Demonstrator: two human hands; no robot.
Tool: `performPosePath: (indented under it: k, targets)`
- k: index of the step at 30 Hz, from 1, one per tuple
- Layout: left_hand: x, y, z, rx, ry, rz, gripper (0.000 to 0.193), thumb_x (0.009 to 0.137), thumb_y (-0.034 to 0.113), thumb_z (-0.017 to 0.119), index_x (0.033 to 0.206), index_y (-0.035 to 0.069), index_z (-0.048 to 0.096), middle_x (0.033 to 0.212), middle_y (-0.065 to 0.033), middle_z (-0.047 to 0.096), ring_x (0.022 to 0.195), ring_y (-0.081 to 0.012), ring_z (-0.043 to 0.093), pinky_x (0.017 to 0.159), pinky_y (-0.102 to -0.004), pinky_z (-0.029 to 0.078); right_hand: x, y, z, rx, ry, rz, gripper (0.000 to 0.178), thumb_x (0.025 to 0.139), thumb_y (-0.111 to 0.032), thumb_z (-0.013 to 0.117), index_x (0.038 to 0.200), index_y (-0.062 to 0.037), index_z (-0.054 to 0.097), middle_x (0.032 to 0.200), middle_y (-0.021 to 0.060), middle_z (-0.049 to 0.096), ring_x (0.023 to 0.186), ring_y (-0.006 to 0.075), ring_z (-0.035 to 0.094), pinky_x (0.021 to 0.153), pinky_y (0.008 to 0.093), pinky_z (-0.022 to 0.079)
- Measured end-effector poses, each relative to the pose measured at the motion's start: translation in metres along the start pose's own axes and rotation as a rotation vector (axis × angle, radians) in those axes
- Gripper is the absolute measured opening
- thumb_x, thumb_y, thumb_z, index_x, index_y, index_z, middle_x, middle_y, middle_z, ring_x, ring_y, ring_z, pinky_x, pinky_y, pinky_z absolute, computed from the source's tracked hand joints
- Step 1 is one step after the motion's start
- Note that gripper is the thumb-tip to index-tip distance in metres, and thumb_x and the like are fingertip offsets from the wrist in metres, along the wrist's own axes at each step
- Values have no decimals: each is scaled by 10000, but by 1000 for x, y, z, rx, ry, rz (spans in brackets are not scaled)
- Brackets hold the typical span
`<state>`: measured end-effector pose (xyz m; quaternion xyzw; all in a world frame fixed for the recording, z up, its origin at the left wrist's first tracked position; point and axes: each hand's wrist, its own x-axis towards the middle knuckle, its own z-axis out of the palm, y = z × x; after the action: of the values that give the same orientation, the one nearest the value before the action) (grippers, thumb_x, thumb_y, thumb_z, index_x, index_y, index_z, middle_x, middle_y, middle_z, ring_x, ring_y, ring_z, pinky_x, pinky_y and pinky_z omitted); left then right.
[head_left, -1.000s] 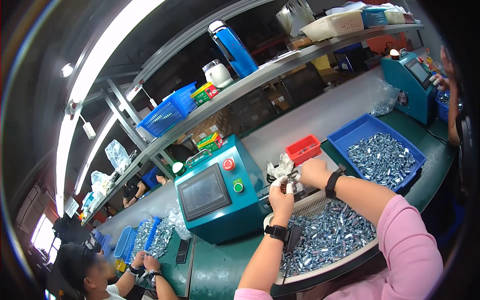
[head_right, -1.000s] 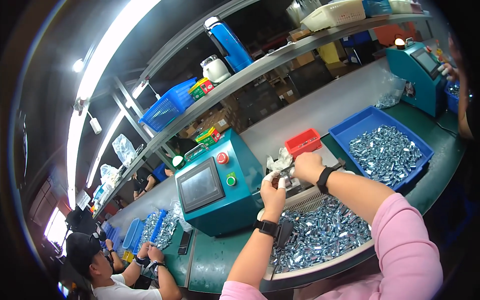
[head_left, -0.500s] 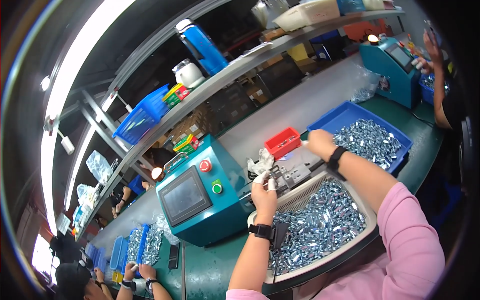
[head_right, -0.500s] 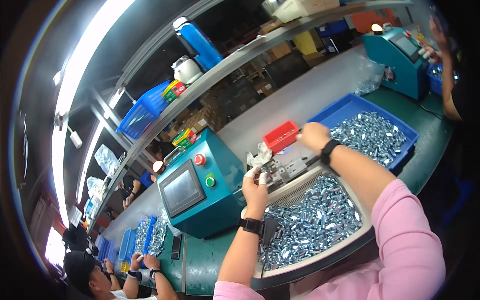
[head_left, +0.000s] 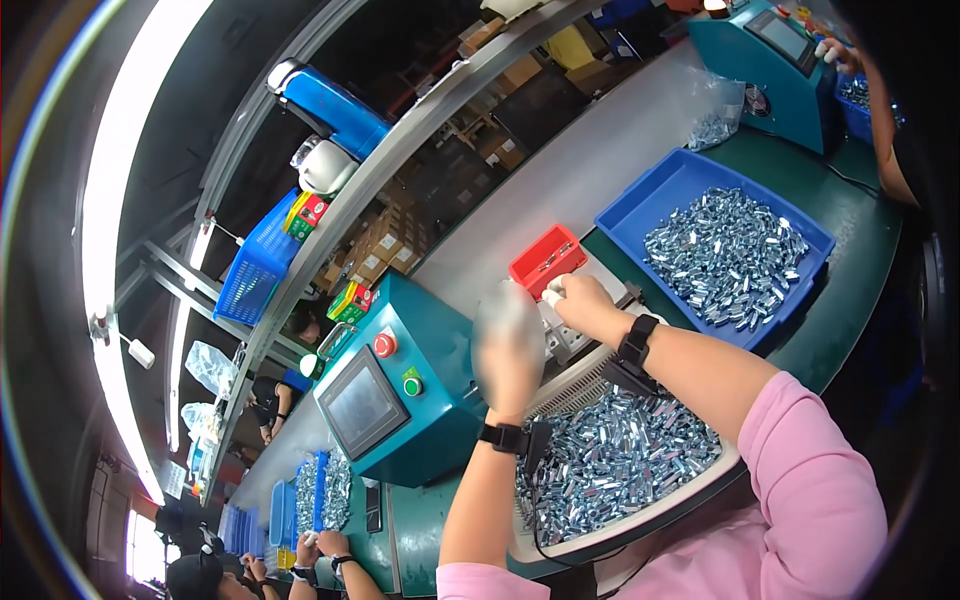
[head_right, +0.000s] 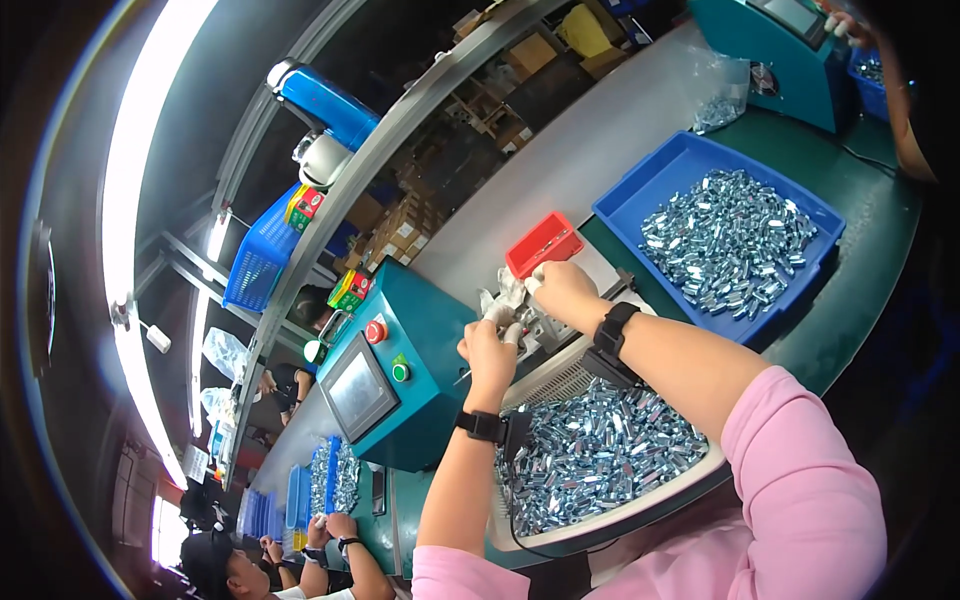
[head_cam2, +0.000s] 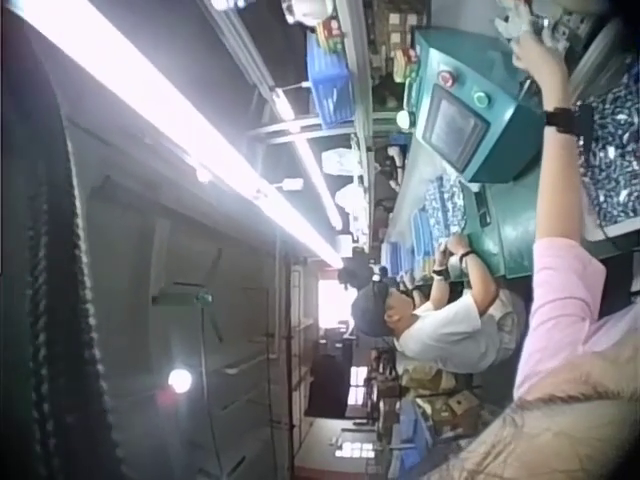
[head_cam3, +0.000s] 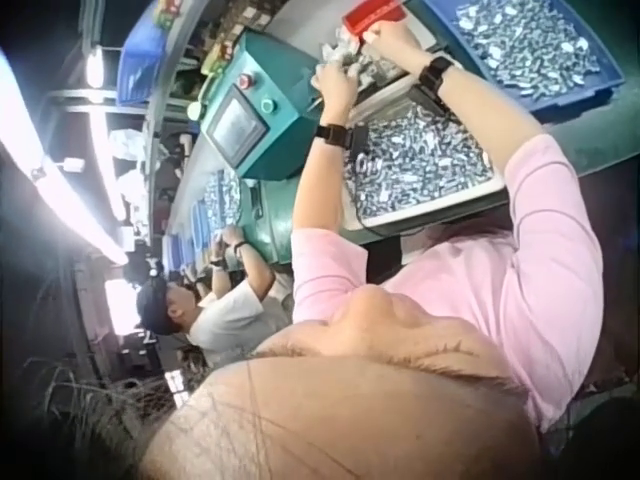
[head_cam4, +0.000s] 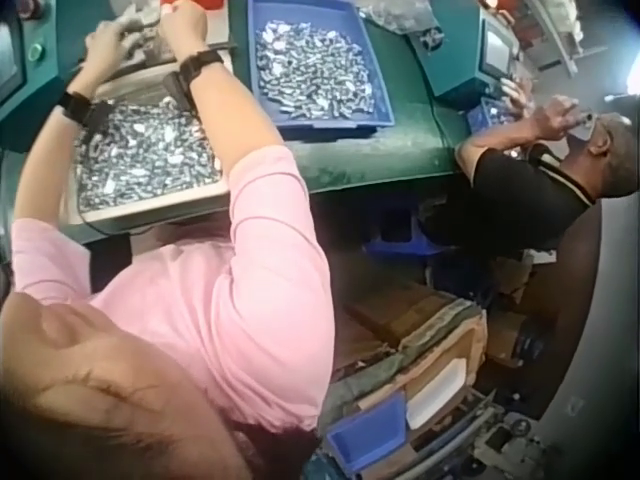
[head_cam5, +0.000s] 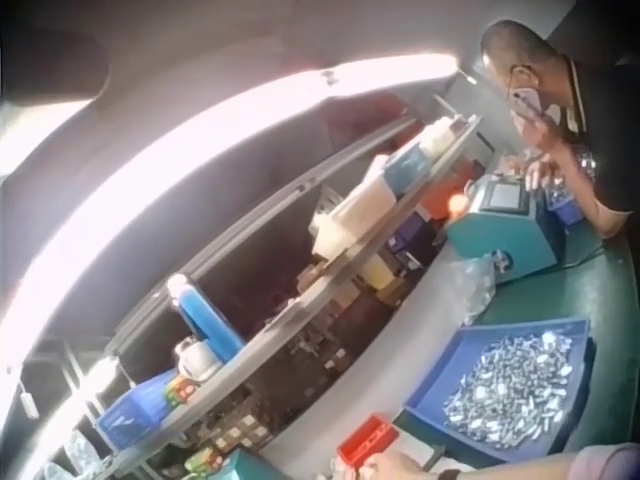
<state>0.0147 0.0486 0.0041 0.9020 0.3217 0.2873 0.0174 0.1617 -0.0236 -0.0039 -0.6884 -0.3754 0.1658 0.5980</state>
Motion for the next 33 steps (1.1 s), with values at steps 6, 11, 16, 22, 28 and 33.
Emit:
performPosePath:
  k: [6,11,16,22,28,33]
  targets:
    - [13,3,5,31,-114,92,137,734,181,673,855,119,688,699,-45,632,759,-177,556,802,-379,333,6,14,5,-49,29,-100,225,742,-234,560,797,-37,654,766,207,623,771,358,606,699,428,477]
    - [22,-13,8,-123,-248,27,144,729,170,673,854,101,688,592,-54,613,596,-147,571,714,-343,389,9,12,7,-101,12,-70,215,716,-213,564,796,-34,652,791,214,622,793,370,603,713,435,479]
    - [26,-9,2,-81,-332,14,147,735,141,657,869,89,685,662,-78,641,633,-179,606,617,-293,437,12,14,8,-101,-55,-50,224,705,-212,565,792,-25,652,807,216,625,803,370,605,727,433,481]
    - [-6,32,-24,0,-285,271,170,718,128,658,880,80,682,820,-134,638,709,-269,603,631,-324,469,8,11,2,-289,-77,-21,218,698,-201,560,733,-4,645,745,195,630,732,328,622,685,407,488]
    - [-56,47,-26,107,-587,279,203,688,142,665,881,79,675,844,-143,612,781,-314,586,697,-396,462,-14,-21,-7,-405,-393,81,240,684,-197,539,668,23,633,579,167,606,575,273,630,616,378,499]
    - [-60,39,-17,0,-872,249,191,681,124,657,864,70,667,795,-134,596,786,-316,586,697,-401,462,-17,-13,9,-303,-419,62,206,670,-141,509,633,27,623,503,148,581,496,243,618,565,344,501]
